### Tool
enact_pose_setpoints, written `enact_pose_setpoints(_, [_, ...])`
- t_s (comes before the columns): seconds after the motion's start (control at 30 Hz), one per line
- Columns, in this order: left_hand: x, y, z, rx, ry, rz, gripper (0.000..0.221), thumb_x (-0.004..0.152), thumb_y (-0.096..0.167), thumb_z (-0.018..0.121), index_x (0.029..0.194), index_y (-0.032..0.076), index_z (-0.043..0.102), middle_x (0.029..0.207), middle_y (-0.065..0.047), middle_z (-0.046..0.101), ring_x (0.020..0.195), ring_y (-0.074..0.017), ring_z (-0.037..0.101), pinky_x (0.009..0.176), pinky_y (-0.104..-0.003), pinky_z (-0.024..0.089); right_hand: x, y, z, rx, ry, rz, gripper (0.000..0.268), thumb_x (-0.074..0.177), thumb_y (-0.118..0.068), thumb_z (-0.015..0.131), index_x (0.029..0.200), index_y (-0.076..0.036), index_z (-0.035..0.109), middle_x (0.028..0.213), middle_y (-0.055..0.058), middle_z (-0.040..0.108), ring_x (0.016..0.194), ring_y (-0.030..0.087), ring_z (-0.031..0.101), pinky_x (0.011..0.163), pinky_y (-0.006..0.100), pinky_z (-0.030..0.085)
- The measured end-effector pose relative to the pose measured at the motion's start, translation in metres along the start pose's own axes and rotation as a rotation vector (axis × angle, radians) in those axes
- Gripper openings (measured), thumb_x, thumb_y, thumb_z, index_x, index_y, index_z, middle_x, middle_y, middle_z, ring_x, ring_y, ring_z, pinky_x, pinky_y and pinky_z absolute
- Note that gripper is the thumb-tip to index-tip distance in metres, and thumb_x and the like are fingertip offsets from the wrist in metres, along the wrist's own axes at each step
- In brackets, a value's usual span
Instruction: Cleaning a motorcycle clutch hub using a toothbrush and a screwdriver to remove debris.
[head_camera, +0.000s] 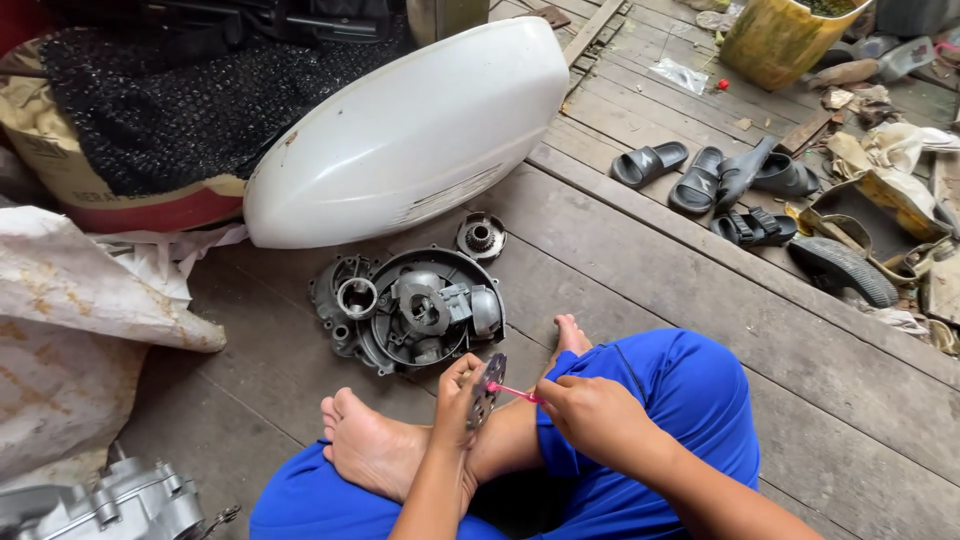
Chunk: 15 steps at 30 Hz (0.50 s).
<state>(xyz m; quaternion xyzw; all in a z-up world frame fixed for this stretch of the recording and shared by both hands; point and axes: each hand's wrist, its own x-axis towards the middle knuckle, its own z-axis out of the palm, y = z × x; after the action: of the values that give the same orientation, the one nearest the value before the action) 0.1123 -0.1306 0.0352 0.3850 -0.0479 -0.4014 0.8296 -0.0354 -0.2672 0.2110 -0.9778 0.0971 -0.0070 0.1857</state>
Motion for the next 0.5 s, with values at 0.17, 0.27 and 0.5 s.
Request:
enact_pose_setpoints(0.17, [0.013,-0.005,-0.02,0.097,0.031,0.082,0.016,0.096,0.017,0.066,0.086,0.005,0.061,0.071,0.0,0.058,0.061,-0.0059,0.046,0.056,-0.019,0.035,0.013,-0.005,0.022,0.04,0.055,-0.022,0.011,0.089,-0.02,0.066,0.093,-0.011,0.06,0.075,0.01,0.068,0.063,0.034,0.066,0.058,0.045,0.051])
enact_pose_setpoints(0.27, [0.01,-0.001,-0.021,0.16,0.082,0.104,0.016,0.097,0.014,0.066,0.084,0.006,0.061,0.075,0.002,0.056,0.065,-0.0044,0.044,0.06,-0.018,0.034,0.017,-0.007,0.025,0.214,0.034,0.011,0.011,0.088,-0.017,0.066,0.096,-0.01,0.064,0.075,0.01,0.072,0.063,0.034,0.067,0.058,0.044,0.051])
enact_pose_setpoints(0.5, [0.007,0.007,0.011,0.233,0.211,0.164,0.028,0.087,0.021,0.078,0.07,0.009,0.06,0.05,0.004,0.045,0.045,-0.0013,0.039,0.041,-0.016,0.03,0.011,0.006,0.045,0.256,-0.061,0.129,0.006,0.097,-0.024,0.062,0.097,-0.019,0.065,0.068,0.004,0.071,0.053,0.022,0.07,0.051,0.034,0.058])
